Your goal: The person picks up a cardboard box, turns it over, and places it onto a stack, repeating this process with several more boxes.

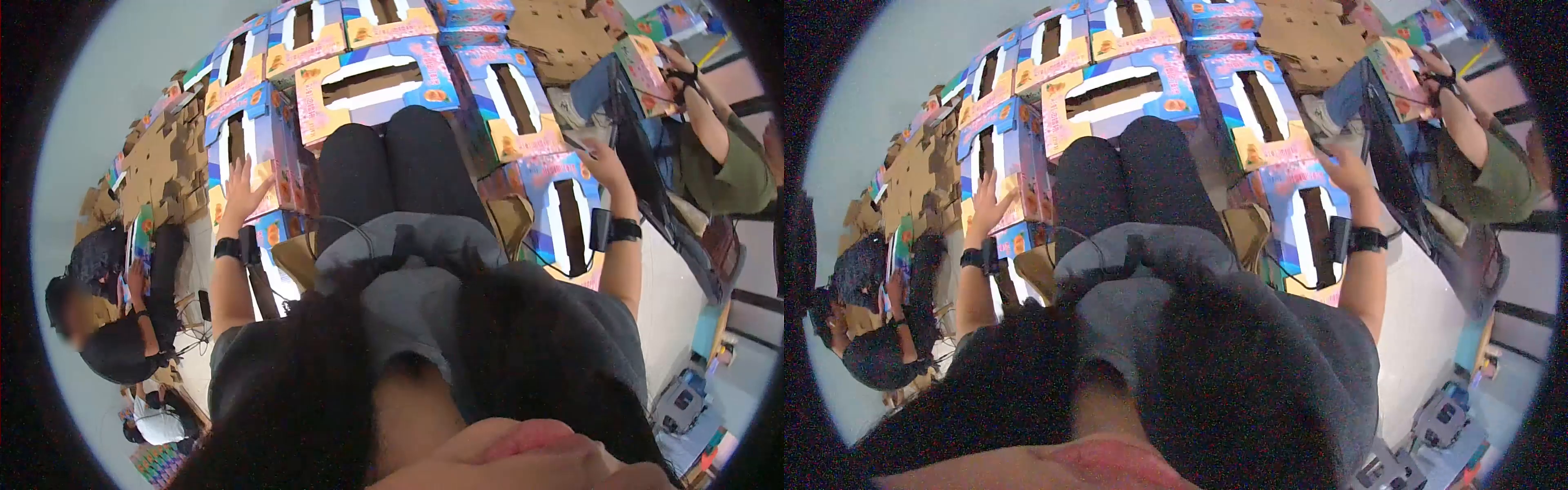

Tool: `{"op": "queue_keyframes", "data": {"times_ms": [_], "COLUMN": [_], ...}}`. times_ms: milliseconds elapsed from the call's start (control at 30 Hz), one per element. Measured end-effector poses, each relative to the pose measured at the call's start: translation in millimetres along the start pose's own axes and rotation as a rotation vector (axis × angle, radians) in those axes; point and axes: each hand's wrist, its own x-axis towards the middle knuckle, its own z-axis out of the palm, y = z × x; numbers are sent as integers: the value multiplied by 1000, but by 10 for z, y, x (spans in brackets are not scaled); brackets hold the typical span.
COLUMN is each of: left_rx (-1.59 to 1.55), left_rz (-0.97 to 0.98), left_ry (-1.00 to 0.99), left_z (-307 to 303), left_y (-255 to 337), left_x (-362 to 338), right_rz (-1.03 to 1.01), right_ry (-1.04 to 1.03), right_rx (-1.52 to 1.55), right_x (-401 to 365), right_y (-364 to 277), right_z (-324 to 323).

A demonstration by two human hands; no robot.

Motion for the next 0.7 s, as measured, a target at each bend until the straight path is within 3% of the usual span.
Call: {"op": "queue_keyframes", "data": {"times_ms": [33, 100, 167, 233, 267, 300, 400, 467, 533, 567, 700], "left_rx": [-28, 4, -5, -51, -68, -86, -108, -114, -114, -106, -104], "left_rz": [-31, -89, -53, -57, -43, -31, -14, 3, 24, 44, 68], "left_ry": [-56, -135, -109, -113, -118, -119, -95, -102, -92, -87, -65], "left_z": [-7, 12, 60, 81, 114, 137, 58, -49, -86, -107, -208], "left_y": [-62, -100, -148, -137, -175, -196, -5, 182, 310, 354, 562], "left_x": [-50, -142, -220, -232, -221, -204, -149, -120, -74, -48, 10], "right_rz": [140, 180, 376, 800, 875, 958, 1164, 649, 1300, 1252, 1285], "right_ry": [-124, -55, -129, -462, -336, -256, 124, 429, 280, 427, 562], "right_rx": [5, -279, -413, -283, -178, -15, 1019, 1899, 895, 871, 924], "right_x": [-132, -473, -985, -1293, -1564, -1799, -2469, -2759, -2315, -2342, -2451], "right_y": [215, 1080, 1876, 1928, 1923, 1919, 1894, 2808, 1328, 1546, 1447], "right_z": [-114, 62, 276, 296, 337, 423, 909, 1884, 1040, 1296, 1373]}}
